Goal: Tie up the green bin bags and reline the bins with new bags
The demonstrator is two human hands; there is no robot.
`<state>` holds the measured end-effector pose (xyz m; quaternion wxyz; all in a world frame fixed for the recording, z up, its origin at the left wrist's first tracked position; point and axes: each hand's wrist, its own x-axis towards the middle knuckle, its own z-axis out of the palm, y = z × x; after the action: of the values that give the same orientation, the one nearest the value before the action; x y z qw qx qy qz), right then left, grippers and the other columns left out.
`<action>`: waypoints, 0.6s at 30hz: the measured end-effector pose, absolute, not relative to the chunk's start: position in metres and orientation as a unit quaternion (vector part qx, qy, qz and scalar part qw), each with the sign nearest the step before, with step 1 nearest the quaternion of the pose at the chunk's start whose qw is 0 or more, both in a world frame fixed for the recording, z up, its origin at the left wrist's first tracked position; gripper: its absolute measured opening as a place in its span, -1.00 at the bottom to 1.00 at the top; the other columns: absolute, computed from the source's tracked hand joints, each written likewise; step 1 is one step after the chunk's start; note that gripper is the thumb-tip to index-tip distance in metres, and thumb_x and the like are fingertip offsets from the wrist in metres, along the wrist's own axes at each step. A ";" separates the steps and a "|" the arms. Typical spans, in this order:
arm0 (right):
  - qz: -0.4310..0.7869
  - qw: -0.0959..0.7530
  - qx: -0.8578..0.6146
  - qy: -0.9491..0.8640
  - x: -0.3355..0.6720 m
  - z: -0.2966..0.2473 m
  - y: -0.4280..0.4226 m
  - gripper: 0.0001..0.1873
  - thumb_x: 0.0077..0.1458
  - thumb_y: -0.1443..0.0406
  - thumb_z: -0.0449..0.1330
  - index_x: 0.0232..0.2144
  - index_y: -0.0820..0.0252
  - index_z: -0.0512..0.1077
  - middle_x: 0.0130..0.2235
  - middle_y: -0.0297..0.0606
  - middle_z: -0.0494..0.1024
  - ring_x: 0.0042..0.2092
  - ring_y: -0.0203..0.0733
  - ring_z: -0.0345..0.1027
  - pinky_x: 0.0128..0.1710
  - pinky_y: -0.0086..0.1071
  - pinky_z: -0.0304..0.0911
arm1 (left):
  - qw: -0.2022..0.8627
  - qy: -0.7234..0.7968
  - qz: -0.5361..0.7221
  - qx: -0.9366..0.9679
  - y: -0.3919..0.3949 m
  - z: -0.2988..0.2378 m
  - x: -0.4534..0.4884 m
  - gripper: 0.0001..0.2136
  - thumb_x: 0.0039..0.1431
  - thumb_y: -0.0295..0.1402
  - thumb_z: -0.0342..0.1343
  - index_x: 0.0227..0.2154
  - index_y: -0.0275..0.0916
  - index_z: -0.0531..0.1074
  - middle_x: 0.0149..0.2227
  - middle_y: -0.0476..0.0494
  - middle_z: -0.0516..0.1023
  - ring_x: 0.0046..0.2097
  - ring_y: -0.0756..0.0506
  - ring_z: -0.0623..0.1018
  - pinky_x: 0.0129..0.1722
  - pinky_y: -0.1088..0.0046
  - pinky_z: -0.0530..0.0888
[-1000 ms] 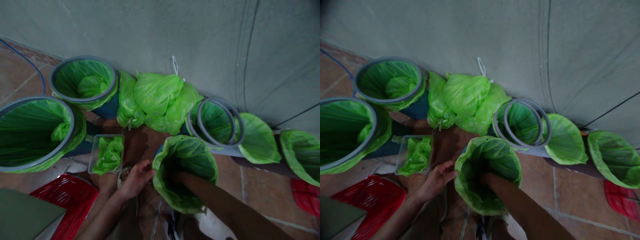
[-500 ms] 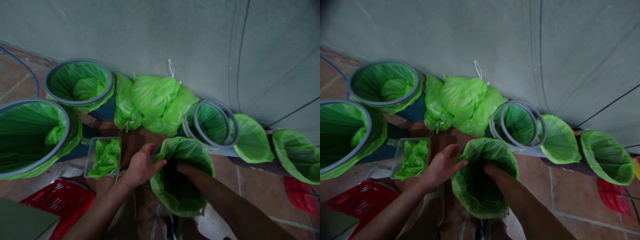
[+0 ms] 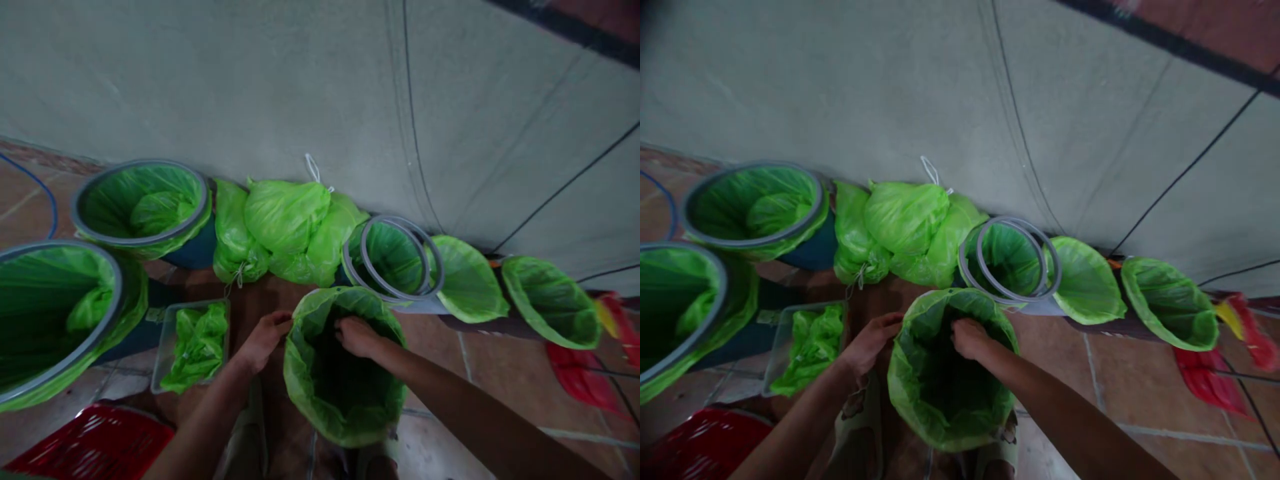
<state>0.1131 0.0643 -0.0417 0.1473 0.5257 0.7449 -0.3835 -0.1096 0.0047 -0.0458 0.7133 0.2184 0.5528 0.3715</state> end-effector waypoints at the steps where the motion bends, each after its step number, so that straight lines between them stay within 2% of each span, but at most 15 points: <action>1: -0.361 0.146 0.528 0.755 0.119 -0.032 0.064 -0.77 0.13 0.37 0.10 -0.26 0.21 0.55 -0.18 -0.10 0.62 -0.11 -0.04 0.47 -0.08 -0.30 0.26 | 0.731 0.541 0.367 0.195 0.003 -0.045 -0.110 -0.66 -0.11 -0.19 0.31 -0.30 -0.32 0.53 -0.34 -0.16 0.62 -0.33 -0.10 0.57 -0.27 0.40 0.48; 3: -0.278 0.132 0.579 0.756 0.136 -0.008 0.070 -0.73 0.22 0.28 0.03 -0.24 0.17 0.53 -0.20 -0.14 0.62 -0.12 -0.07 0.48 -0.10 -0.32 0.25 | 0.740 0.542 0.364 0.164 0.000 -0.044 -0.111 -0.60 -0.13 -0.20 0.34 -0.22 -0.32 0.52 -0.28 -0.21 0.64 -0.29 -0.13 0.60 -0.23 0.34 0.50; 5: -0.172 0.094 0.679 0.708 0.162 0.016 0.085 -0.67 0.28 0.18 -0.03 -0.17 0.16 0.50 -0.23 -0.13 0.62 -0.15 -0.07 0.49 -0.15 -0.33 0.26 | 0.691 0.586 0.388 0.172 0.001 -0.042 -0.114 -0.54 -0.10 -0.17 0.33 -0.14 -0.31 0.49 -0.19 -0.25 0.63 -0.21 -0.17 0.62 -0.15 0.30 0.51; 7: -0.087 0.059 0.779 0.619 0.193 0.033 0.105 -0.61 0.28 0.13 -0.03 -0.04 0.22 0.44 -0.22 -0.04 0.61 -0.15 -0.02 0.50 -0.19 -0.31 0.27 | 0.588 0.645 0.426 0.238 0.005 -0.040 -0.117 -0.50 -0.05 -0.12 0.30 -0.06 -0.29 0.46 -0.05 -0.28 0.59 -0.03 -0.20 0.58 -0.01 0.27 0.47; 9: -0.046 0.029 0.845 0.531 0.223 0.038 0.125 -0.44 0.26 0.04 0.00 0.07 0.38 0.35 -0.15 0.14 0.58 -0.09 0.08 0.49 -0.20 -0.26 0.29 | 0.499 0.666 0.436 0.343 0.011 -0.036 -0.115 -0.48 0.01 -0.09 0.25 0.00 -0.27 0.44 0.08 -0.28 0.52 0.14 -0.23 0.47 0.13 0.26 0.39; 11: -0.059 0.026 0.878 0.474 0.245 0.031 0.140 -0.31 0.22 -0.02 0.03 0.11 0.51 0.30 -0.10 0.27 0.54 -0.04 0.18 0.47 -0.19 -0.21 0.30 | 0.493 0.640 0.394 0.438 0.017 -0.031 -0.110 -0.52 0.06 -0.10 0.20 0.00 -0.25 0.45 0.10 -0.26 0.52 0.18 -0.24 0.44 0.17 0.25 0.35; 12: -0.080 0.029 0.882 0.464 0.252 0.024 0.146 -0.31 0.21 -0.01 0.04 0.10 0.54 0.32 -0.08 0.30 0.53 -0.02 0.19 0.46 -0.19 -0.20 0.30 | 0.511 0.620 0.364 0.471 0.018 -0.029 -0.107 -0.55 0.09 -0.11 0.17 0.00 -0.24 0.45 0.07 -0.26 0.55 0.15 -0.24 0.47 0.16 0.25 0.36; 15: -0.152 0.028 0.875 0.459 0.261 0.008 0.157 -0.48 0.21 0.11 0.08 -0.05 0.51 0.47 -0.08 0.27 0.54 -0.03 0.13 0.47 -0.21 -0.26 0.28 | 0.524 0.609 0.293 0.518 0.018 -0.024 -0.096 -0.65 0.16 -0.22 0.08 -0.04 -0.25 0.47 -0.05 -0.27 0.61 0.03 -0.24 0.56 0.10 0.24 0.39; 18: -0.195 -0.017 0.876 0.441 0.262 0.009 0.161 -0.59 0.19 0.18 0.10 -0.20 0.45 0.56 -0.20 0.17 0.59 -0.17 0.03 0.50 -0.31 -0.30 0.25 | 0.484 0.645 0.251 0.535 0.011 -0.025 -0.093 -0.63 0.14 -0.31 0.07 0.00 -0.31 0.44 -0.08 -0.31 0.61 -0.01 -0.24 0.57 0.09 0.22 0.39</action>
<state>0.2618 0.1609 0.0086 -0.0165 0.8760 0.4407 -0.1953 -0.0934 0.0114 -0.0253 0.4842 0.5350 0.6452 0.2511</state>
